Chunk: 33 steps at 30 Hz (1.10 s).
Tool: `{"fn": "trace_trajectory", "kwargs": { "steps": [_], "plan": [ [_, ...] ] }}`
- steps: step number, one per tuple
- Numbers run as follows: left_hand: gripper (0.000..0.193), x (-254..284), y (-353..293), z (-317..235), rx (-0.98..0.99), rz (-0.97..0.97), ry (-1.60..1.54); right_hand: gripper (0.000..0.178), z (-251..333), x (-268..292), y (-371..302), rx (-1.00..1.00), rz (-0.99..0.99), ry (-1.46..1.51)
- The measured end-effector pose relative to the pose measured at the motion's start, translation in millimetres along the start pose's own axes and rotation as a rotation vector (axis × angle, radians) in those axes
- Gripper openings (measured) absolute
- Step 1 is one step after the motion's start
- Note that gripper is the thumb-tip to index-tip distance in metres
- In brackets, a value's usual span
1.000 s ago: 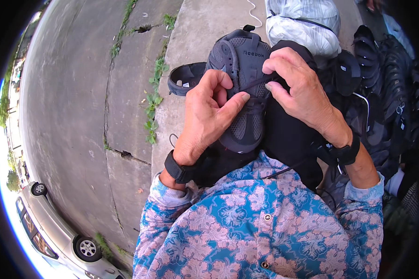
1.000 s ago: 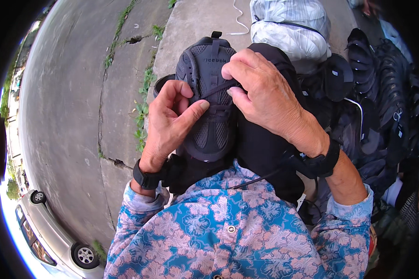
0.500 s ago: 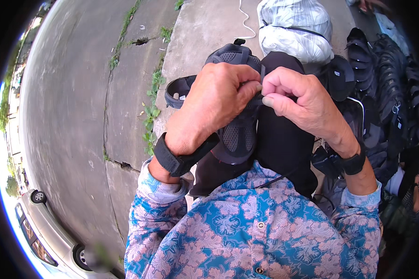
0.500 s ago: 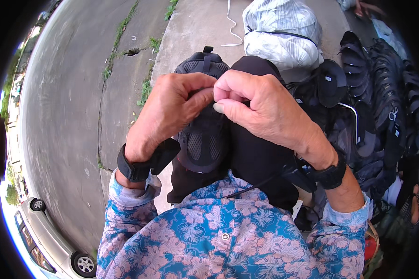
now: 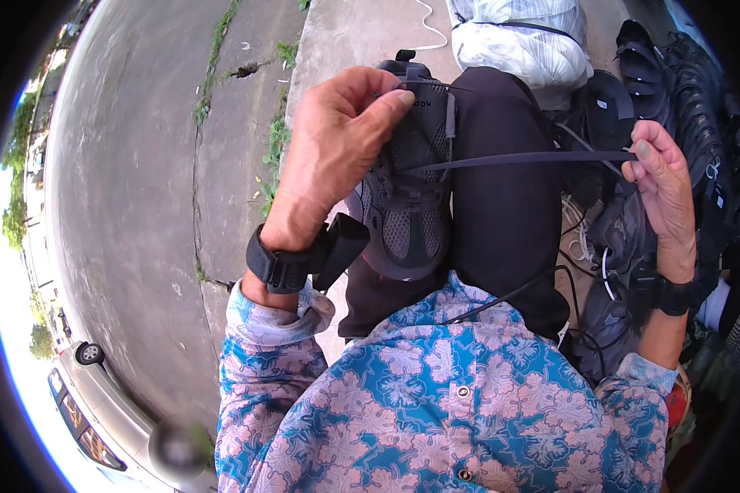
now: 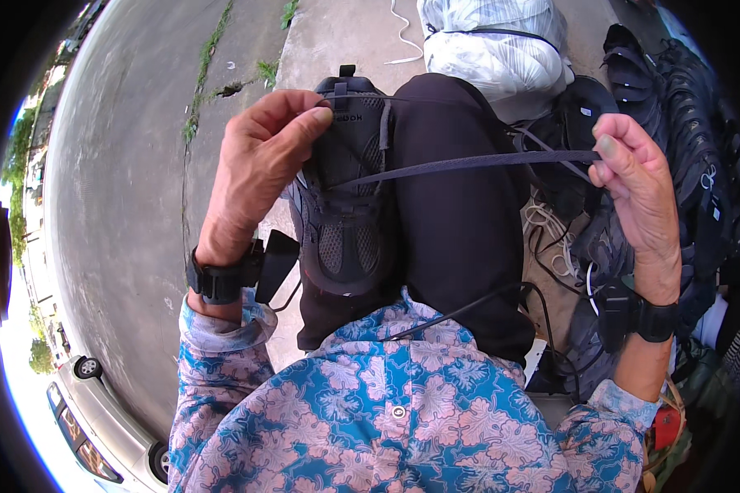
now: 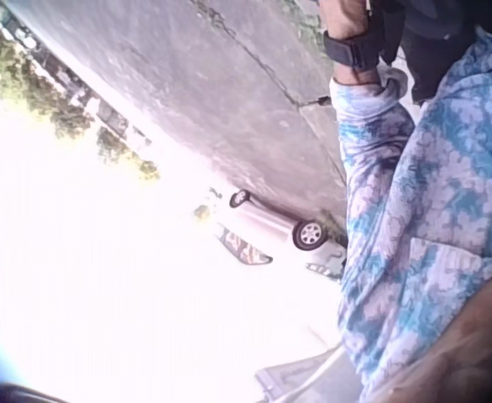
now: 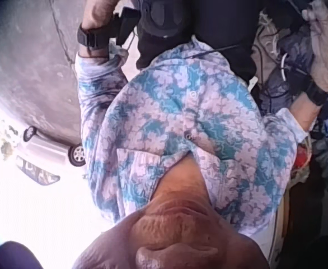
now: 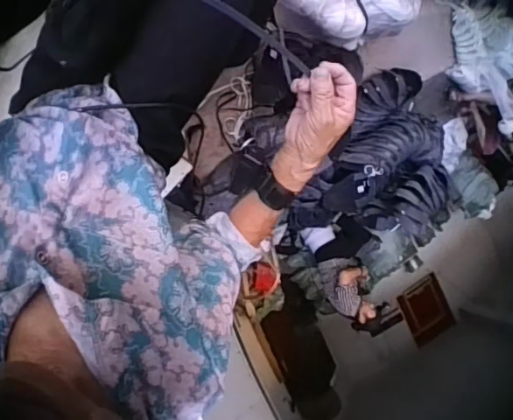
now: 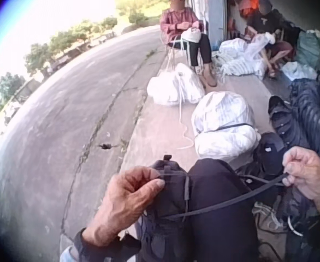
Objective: Thread laces through the eyelets of a shoe upper.
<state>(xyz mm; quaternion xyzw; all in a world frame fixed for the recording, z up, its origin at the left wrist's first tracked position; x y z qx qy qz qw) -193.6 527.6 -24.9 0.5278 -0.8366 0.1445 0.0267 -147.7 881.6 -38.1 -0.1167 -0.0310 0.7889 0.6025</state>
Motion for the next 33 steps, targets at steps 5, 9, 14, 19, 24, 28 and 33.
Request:
{"fn": "trace_trajectory", "kwargs": {
  "steps": [5, 9, 14, 19, 24, 28, 33],
  "plan": [
    [0.008, 12.7, -30.5, 14.3, -0.050, 0.060, 0.096, 0.017, -17.1, 64.4, -42.7, -0.118, -0.223, -0.229],
    [0.011, 0.0, -44.0, 20.6, -0.087, 0.246, 0.308, 0.013, -30.6, 48.4, -32.3, -0.136, -0.254, -0.631],
    [0.011, -6.6, -39.5, 11.0, -0.257, 0.195, 0.628, 0.013, -7.8, -48.2, 8.1, 0.076, -0.133, -0.986],
    [0.009, -7.2, -39.2, 13.9, -0.313, 0.154, 0.641, 0.014, 12.8, -133.0, 32.5, 0.475, 0.074, -1.240],
    [0.009, -5.3, -39.5, 15.2, -0.331, 0.114, 0.573, 0.016, 3.9, -165.2, 44.5, 0.515, 0.199, -1.246],
    [0.008, -6.7, -38.1, 12.6, -0.267, 0.063, 0.552, 0.020, -2.5, -173.9, 45.0, 0.510, 0.233, -1.280],
    [0.015, -17.3, -20.9, -5.0, -0.174, 0.100, 0.541, 0.015, -4.6, -177.1, 47.3, 0.436, 0.306, -1.339]
  ]
}}
Point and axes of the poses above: each hand's wrist, its own y-axis towards the middle knuckle, its own x-axis out of the back of the hand, z = x × y, the point moved 5 cm from there along y, towards the middle knuckle, and after that the axes turned 14 degrees about z, right-handed, at the moved point
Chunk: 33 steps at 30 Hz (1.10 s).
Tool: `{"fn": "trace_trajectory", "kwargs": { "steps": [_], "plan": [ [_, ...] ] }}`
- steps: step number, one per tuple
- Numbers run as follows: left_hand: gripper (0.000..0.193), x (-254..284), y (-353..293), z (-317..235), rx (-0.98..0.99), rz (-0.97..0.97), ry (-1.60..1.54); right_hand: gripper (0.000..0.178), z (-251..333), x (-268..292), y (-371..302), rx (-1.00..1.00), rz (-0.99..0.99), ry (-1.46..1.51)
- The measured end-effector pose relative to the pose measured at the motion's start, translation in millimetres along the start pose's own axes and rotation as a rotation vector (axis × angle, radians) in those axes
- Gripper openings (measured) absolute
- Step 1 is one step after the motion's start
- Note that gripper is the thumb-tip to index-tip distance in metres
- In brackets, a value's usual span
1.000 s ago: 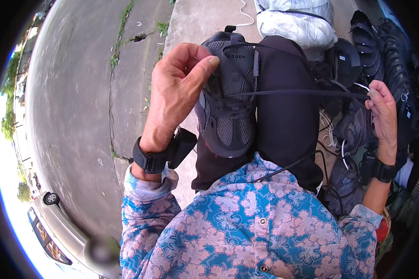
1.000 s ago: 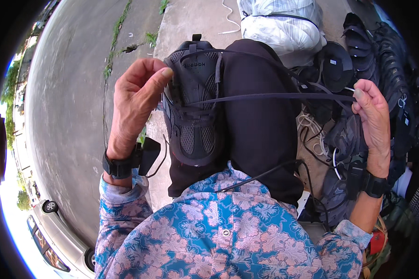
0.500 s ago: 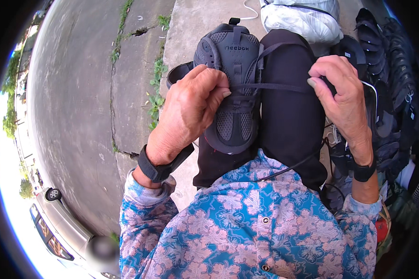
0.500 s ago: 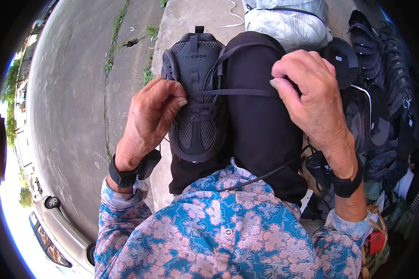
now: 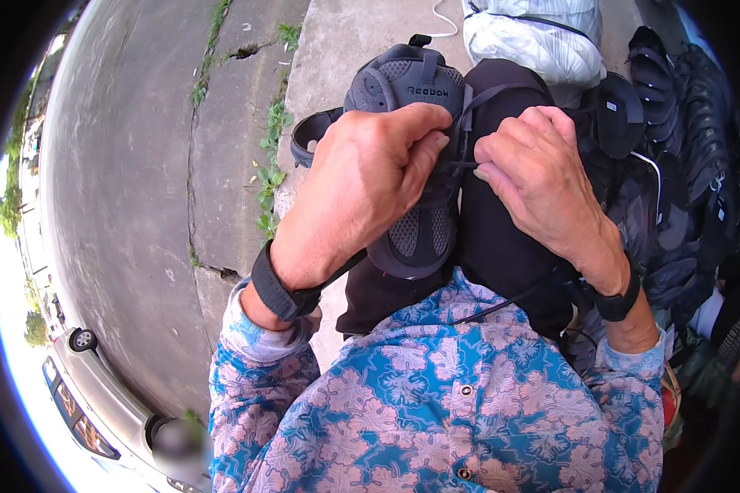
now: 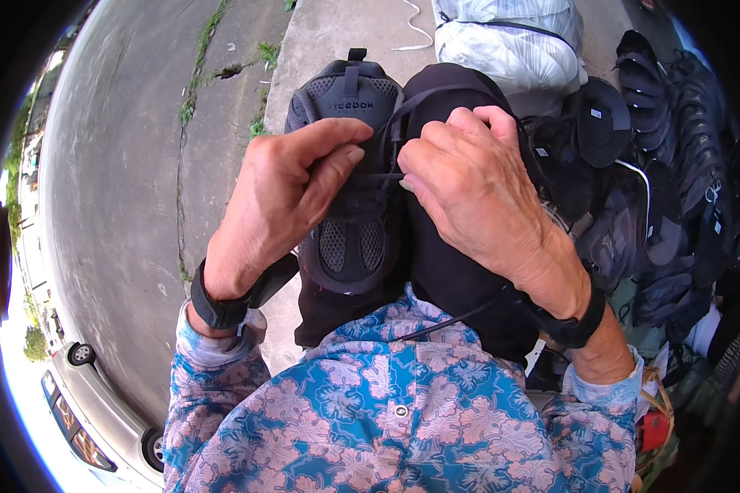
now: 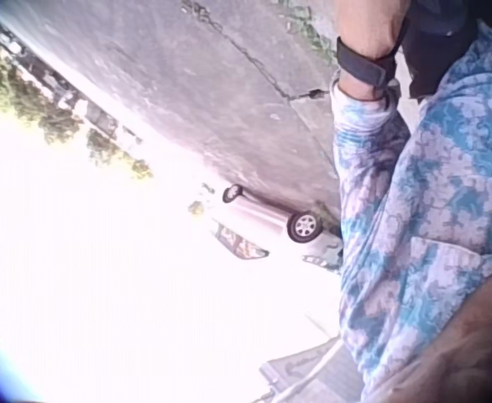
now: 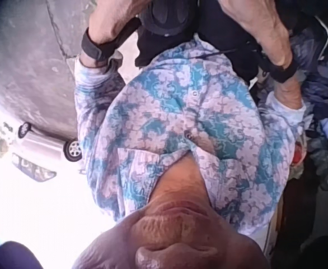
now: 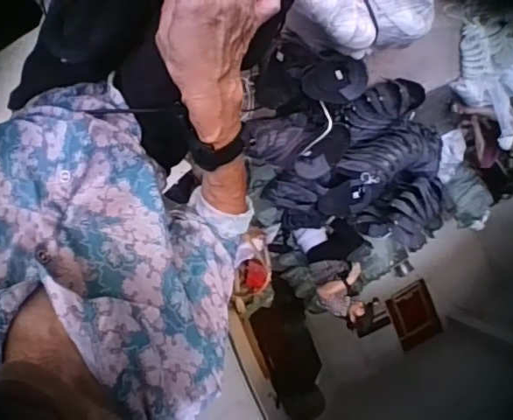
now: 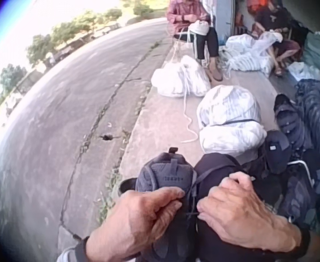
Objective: Thread laces through the eyelets of a shoe upper.
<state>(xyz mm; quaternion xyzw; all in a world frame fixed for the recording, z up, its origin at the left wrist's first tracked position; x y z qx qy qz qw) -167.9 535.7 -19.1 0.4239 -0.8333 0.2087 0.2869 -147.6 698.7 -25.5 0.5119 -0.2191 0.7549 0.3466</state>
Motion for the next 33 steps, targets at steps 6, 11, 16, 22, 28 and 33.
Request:
{"fn": "trace_trajectory", "kwargs": {
  "steps": [6, 11, 16, 22, 28, 33],
  "plan": [
    [0.025, -13.7, 25.9, -13.8, -0.064, -0.008, 0.143, 0.013, -4.6, 3.0, -7.3, -0.032, -0.033, 0.053],
    [0.019, -19.0, 30.3, -16.9, 0.031, 0.040, 0.245, 0.013, -5.2, 6.5, -11.7, -0.022, -0.040, 0.138],
    [0.023, -20.8, 37.2, -19.5, -0.049, -0.068, 0.398, 0.013, -6.7, 8.9, -20.9, -0.020, -0.060, 0.168],
    [0.020, -21.6, 38.5, -23.6, 0.010, -0.076, 0.406, 0.012, -15.3, 11.2, -36.4, -0.057, -0.089, 0.202],
    [0.023, -26.4, 62.9, -27.1, -0.027, 0.005, 0.552, 0.011, -21.8, 10.0, -42.6, -0.083, -0.105, 0.253],
    [0.022, -22.9, 69.5, -18.5, -0.063, -0.003, 0.609, 0.010, -24.5, 12.4, -47.7, -0.106, -0.091, 0.298]
  ]
}}
Point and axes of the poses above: each hand's wrist, its own y-axis towards the middle knuckle, its own x-axis out of the back of the hand, z = x × y, the point moved 5 cm from there along y, towards the middle knuckle, and after that the axes turned 14 degrees about z, right-handed, at the moved point
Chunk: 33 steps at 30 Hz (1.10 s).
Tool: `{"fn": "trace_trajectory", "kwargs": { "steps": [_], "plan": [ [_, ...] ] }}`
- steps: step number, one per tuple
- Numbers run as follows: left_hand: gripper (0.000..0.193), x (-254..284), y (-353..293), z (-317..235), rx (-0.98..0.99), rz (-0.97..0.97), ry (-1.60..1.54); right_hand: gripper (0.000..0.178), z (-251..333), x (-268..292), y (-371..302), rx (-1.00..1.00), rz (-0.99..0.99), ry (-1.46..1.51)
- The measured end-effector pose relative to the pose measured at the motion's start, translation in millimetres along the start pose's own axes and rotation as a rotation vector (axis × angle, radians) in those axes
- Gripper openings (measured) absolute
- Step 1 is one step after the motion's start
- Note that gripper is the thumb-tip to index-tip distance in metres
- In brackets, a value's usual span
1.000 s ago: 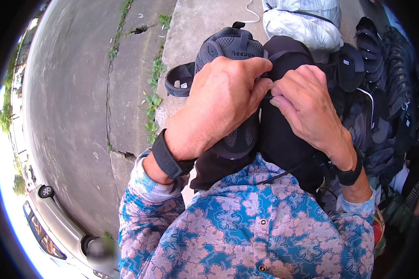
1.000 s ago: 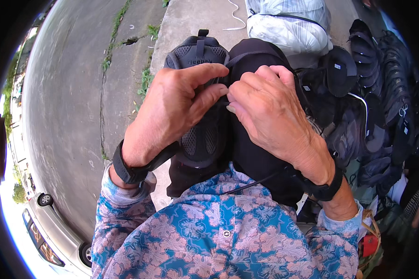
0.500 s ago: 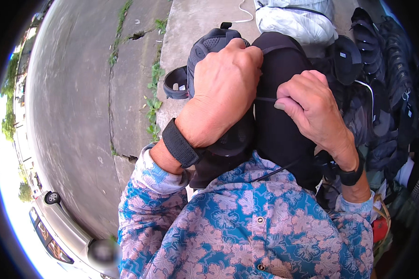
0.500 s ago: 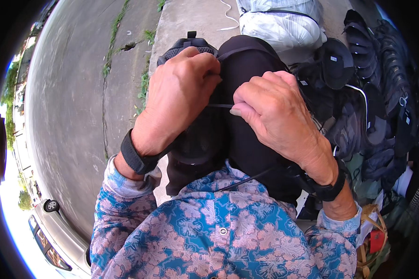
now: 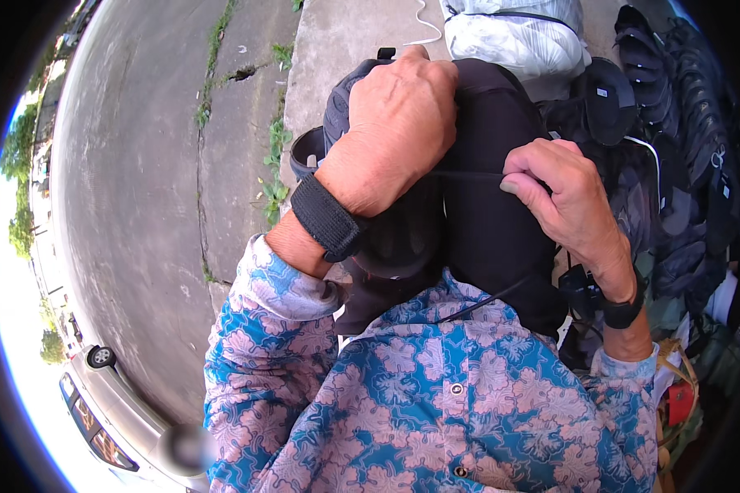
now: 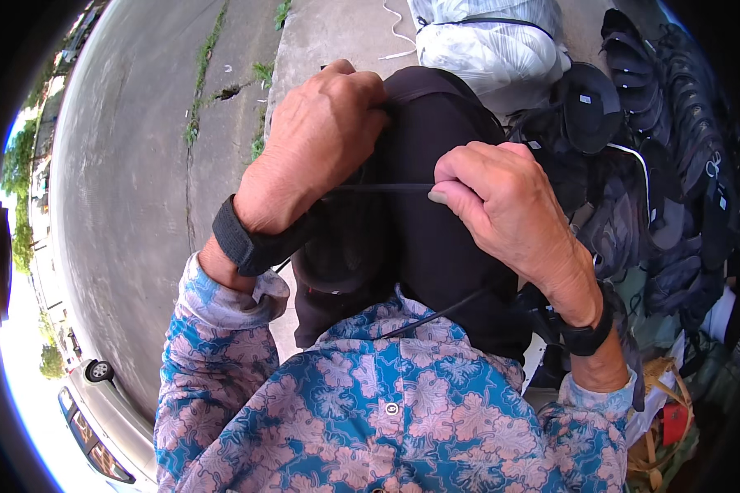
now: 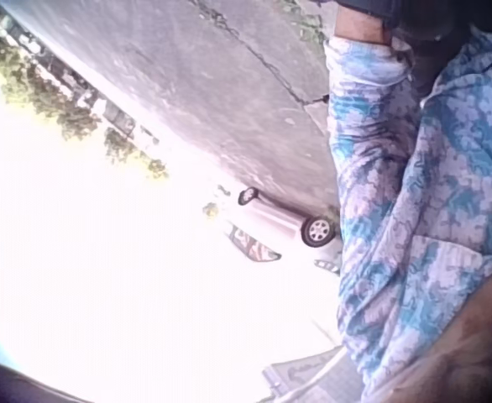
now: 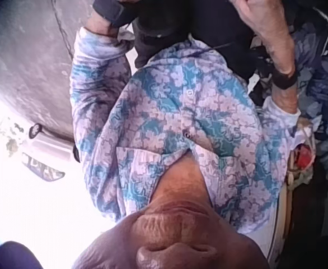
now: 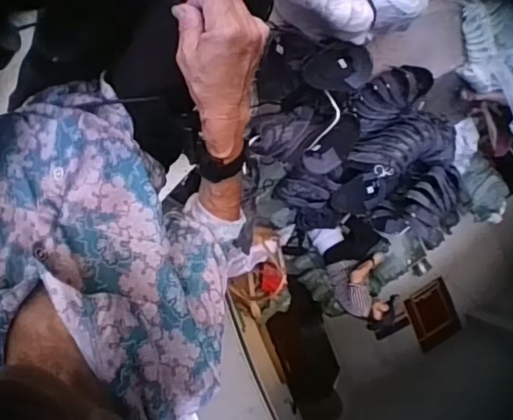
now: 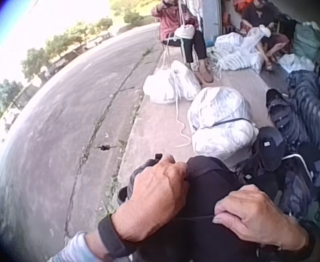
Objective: Thread laces through the eyelets of a shoe upper.
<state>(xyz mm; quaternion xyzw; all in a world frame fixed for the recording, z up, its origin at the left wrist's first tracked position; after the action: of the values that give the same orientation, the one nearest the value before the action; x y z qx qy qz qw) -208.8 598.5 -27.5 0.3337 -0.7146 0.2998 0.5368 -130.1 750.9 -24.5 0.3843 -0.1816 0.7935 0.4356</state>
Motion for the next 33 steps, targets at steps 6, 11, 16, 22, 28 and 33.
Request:
{"fn": "trace_trajectory", "kwargs": {
  "steps": [6, 11, 16, 22, 28, 33],
  "plan": [
    [0.020, 16.8, -11.5, 25.4, 0.142, 0.195, -1.364, 0.008, -24.1, 12.6, -17.0, -0.205, -0.010, 0.189],
    [0.022, 21.5, -39.3, 69.6, 0.102, -0.249, -1.738, 0.010, -45.1, 21.0, -33.3, -0.251, 0.004, 0.255],
    [0.023, 14.4, -87.8, 108.8, 0.074, -0.470, -1.844, 0.013, -58.9, 13.4, -38.9, -0.311, 0.026, 0.300],
    [0.022, 7.0, -142.0, 140.0, -0.041, -0.717, -2.221, 0.017, -90.1, 10.8, -56.2, -0.515, 0.012, 0.911],
    [0.017, 85.2, -208.4, 187.7, -0.155, -0.888, -2.049, 0.017, -158.8, 70.8, -138.1, -0.292, -0.439, 1.704],
    [0.015, 128.3, -294.2, 257.1, 0.022, -1.080, -1.836, 0.019, -231.8, 159.8, -261.7, -0.160, -0.749, 1.772]
  ]
}}
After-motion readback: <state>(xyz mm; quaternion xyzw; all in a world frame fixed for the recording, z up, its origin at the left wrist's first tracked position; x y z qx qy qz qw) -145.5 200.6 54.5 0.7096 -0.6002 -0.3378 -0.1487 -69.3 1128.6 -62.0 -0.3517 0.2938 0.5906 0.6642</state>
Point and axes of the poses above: each hand's wrist, its own y-axis towards the middle knuckle, its own x-axis out of the back of the hand, z = x × y, the point moved 5 cm from there along y, towards the middle knuckle, and after that the axes turned 14 degrees about z, right-handed, at the moved point
